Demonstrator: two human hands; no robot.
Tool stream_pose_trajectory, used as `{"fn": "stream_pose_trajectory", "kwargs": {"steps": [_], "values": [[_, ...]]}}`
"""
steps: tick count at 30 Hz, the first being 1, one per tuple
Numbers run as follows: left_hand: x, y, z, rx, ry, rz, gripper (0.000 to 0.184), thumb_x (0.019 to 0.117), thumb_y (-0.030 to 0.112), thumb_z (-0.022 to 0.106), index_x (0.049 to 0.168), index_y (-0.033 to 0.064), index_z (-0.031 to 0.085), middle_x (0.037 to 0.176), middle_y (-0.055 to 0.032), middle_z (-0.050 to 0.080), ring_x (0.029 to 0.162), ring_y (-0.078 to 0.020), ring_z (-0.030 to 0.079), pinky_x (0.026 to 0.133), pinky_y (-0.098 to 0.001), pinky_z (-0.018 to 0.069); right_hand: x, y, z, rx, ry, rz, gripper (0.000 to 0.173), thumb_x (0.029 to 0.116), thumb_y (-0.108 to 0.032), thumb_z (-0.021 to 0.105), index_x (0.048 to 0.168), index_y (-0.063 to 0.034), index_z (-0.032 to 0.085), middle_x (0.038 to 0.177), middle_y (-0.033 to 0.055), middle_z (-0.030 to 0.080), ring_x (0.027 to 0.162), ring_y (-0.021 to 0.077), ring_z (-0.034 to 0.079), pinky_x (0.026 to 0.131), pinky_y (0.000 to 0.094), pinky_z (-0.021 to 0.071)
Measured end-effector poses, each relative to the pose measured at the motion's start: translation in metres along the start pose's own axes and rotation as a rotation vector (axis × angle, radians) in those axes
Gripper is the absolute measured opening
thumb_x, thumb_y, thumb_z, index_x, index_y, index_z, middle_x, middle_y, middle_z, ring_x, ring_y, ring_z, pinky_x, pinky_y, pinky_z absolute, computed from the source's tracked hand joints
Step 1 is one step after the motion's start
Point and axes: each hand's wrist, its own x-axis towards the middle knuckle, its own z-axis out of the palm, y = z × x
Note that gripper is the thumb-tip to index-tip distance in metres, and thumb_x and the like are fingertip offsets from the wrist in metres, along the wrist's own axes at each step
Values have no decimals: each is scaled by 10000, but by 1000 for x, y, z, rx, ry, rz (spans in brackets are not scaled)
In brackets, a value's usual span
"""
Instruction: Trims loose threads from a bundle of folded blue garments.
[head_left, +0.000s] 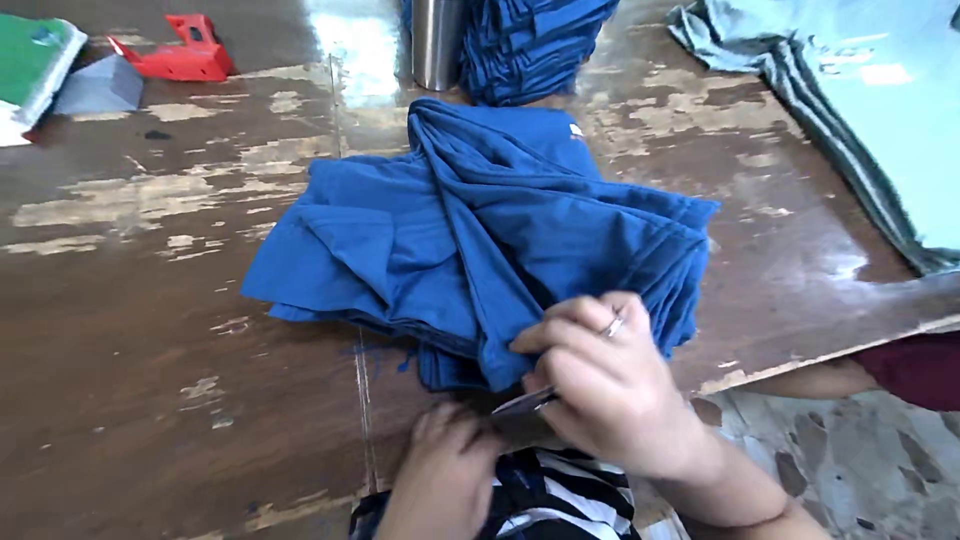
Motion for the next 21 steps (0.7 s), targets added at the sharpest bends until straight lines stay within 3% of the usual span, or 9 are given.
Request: {"fn": "stream_pose_trajectory", "kwargs": {"steps": [2,6,8,11,13,15,16,19,21], "values": [[-2,15,7,-163,-152,128,180,958,149,597,969,173,775,977,-6,735,1037,-219,683,898,-429,549,18,18,-19,-2,99,34,95,930,-137,600,838,-120,614,933,52,708,960,193,629,885,407,427],[1,25,8,-577,-432,369,188,1021,107,587,1043,71,770,1017,-83,745,1023,-226,700,937,-364,550,29,82,-48,-224,194,261,185,934,-154,557,940,29,579,827,178,584,756,303,548,676,464,418],[5,17,-10,-549,-332,327,180,1017,142,602,1023,88,773,1037,-58,752,1052,-185,698,963,-332,549,16,109,-38,-151,106,461,163,915,-119,559,924,42,541,807,190,543,715,312,527,622,483,418],[17,-15,-47,-197,70,23,169,1002,210,604,955,109,731,1000,-7,732,1032,-99,671,945,-250,538,-7,128,-18,80,2,704,101,937,-107,549,934,-6,551,759,92,512,640,175,478,575,381,399],[29,-46,-59,113,160,-169,245,975,246,613,1047,51,742,1095,-123,725,1096,-259,672,978,-406,533,-10,126,-16,92,40,696,111,927,-133,540,933,-22,549,772,76,518,644,143,470,586,349,392],[31,-66,-56,217,66,-236,268,962,230,615,1070,25,750,1177,-231,682,1174,-453,613,993,-604,488,-10,124,-15,81,73,659,111,922,-130,537,928,-19,538,784,83,520,657,145,477,590,338,394],[27,-65,-52,216,17,-199,222,960,180,603,1015,33,760,1147,-226,691,1155,-467,615,970,-621,491,-9,124,-15,77,85,649,112,918,-130,536,917,-18,537,779,82,516,657,146,474,590,336,389],[0,-29,-38,93,-206,53,163,927,116,611,914,112,773,990,-88,726,1032,-314,683,899,-510,546,-8,124,-15,81,91,665,131,907,-142,528,895,-12,538,789,77,505,692,138,470,621,334,376],[-15,-7,-34,-85,-392,238,168,964,137,612,958,164,777,1050,-18,740,1089,-229,676,995,-469,506,-7,125,-15,93,95,656,135,909,-142,520,893,-8,536,794,87,514,696,148,478,622,342,382]]}}
